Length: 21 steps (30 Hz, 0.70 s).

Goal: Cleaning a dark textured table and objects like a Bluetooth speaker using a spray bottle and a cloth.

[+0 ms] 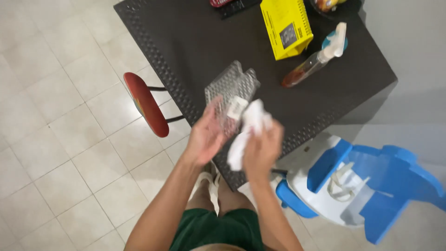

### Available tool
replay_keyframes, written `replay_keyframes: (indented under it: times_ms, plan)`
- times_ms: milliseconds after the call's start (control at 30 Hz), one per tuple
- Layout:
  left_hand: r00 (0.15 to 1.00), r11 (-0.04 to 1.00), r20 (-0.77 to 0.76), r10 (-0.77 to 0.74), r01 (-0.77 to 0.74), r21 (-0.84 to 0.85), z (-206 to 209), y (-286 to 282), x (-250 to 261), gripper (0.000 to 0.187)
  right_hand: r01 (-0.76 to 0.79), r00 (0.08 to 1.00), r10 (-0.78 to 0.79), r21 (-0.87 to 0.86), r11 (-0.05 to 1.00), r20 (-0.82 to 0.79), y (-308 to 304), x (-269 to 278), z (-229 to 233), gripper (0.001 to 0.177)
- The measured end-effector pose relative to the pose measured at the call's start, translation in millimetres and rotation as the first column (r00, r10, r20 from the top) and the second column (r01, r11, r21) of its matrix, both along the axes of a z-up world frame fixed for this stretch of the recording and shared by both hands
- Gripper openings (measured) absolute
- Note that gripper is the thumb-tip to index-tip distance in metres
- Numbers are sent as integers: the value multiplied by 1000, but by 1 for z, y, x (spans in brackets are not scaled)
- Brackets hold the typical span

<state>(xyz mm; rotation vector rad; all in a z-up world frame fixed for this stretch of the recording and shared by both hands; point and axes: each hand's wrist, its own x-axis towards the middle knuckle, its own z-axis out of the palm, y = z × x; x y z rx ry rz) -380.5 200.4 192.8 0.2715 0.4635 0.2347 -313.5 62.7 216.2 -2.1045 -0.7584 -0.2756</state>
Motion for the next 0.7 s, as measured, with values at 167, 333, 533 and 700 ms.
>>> replay_keyframes:
  times_ms: [167, 333, 533, 700]
  plan:
    - [996, 998, 93, 6, 1, -69, -18, -23, 3, 52, 11, 1000, -12, -22, 1000, -9, 27, 38, 41, 33]
    - [999, 998, 33, 34, -32, -60, -21, -17, 13, 54, -153, 988, 146, -209, 966, -48, 24, 2, 33, 48]
    - [999, 997, 18, 50, -49, -66, -24, -24, 4, 56, -61, 962, 3, -204, 977, -272, 45, 37, 46, 33]
    - [997, 999, -81, -12, 15, 36, -4, -3, 11, 59, -234, 969, 220, -130, 964, -109, 25, -15, 23, 41]
